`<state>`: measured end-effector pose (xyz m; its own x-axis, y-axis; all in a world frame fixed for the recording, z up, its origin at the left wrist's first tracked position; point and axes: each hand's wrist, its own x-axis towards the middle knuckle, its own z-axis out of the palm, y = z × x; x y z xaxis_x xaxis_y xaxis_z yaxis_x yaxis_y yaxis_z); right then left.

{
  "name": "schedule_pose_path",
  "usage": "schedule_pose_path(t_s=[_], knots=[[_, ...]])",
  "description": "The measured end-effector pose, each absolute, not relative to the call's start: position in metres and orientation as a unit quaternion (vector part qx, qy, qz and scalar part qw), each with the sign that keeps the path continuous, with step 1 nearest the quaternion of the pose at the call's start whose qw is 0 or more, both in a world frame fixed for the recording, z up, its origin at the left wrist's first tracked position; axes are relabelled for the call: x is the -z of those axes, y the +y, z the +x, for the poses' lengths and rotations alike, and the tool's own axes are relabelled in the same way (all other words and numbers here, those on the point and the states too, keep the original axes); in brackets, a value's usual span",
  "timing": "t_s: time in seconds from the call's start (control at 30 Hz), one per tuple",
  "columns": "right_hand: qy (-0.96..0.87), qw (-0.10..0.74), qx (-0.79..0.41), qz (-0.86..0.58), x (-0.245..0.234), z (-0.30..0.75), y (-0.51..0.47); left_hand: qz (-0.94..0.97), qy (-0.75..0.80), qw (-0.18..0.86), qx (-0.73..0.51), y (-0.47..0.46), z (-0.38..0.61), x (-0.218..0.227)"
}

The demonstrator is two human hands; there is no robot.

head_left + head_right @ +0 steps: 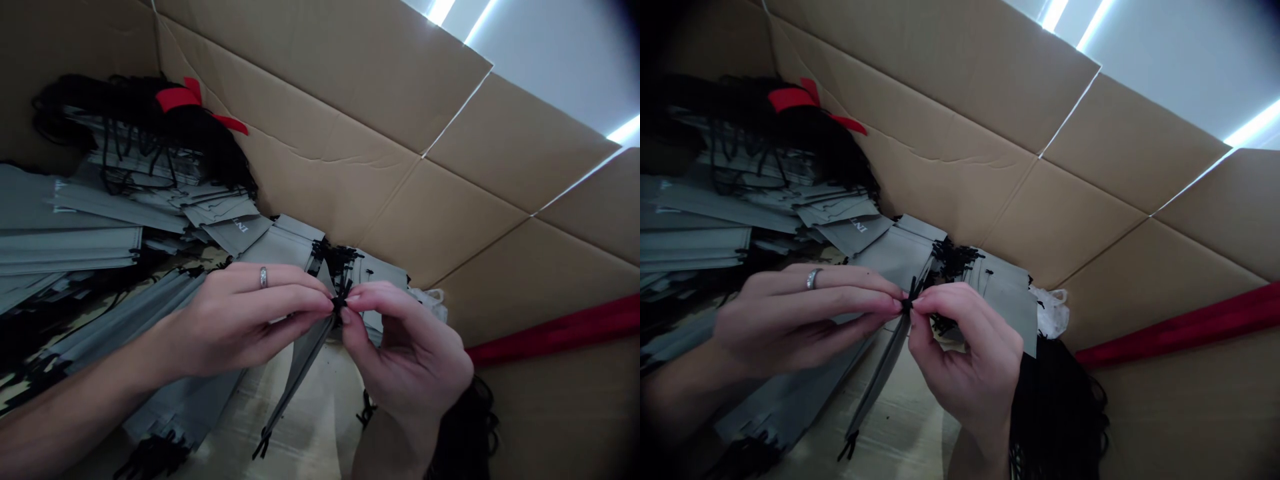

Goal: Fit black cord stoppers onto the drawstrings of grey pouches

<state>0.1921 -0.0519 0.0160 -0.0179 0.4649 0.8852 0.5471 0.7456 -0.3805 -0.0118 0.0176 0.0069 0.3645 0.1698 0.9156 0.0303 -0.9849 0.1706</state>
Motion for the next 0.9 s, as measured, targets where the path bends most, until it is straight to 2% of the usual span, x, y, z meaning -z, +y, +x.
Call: schedule_pose_path(t_s=[0.1, 0.27, 0.57, 0.9], knots=[[-0.707, 0.614, 0.021, -0.35, -0.015, 0.192, -0.052, 0.828, 0.064, 0.069, -0.552, 0.017, -0.011, -0.009], [-0.704, 0.612, 0.022, -0.358, -0.015, 0.192, -0.052, 0.827, 0.089, -0.032, -0.554, 0.011, -0.014, -0.003], [-0.704, 0.611, 0.019, -0.361, -0.014, 0.193, -0.05, 0.82, 0.1, -0.116, -0.551, 0.01, -0.009, 0.007], [-0.708, 0.634, -0.016, -0.312, -0.015, 0.194, -0.05, 0.82, 0.09, 0.109, -0.555, 0.01, -0.007, -0.007]])
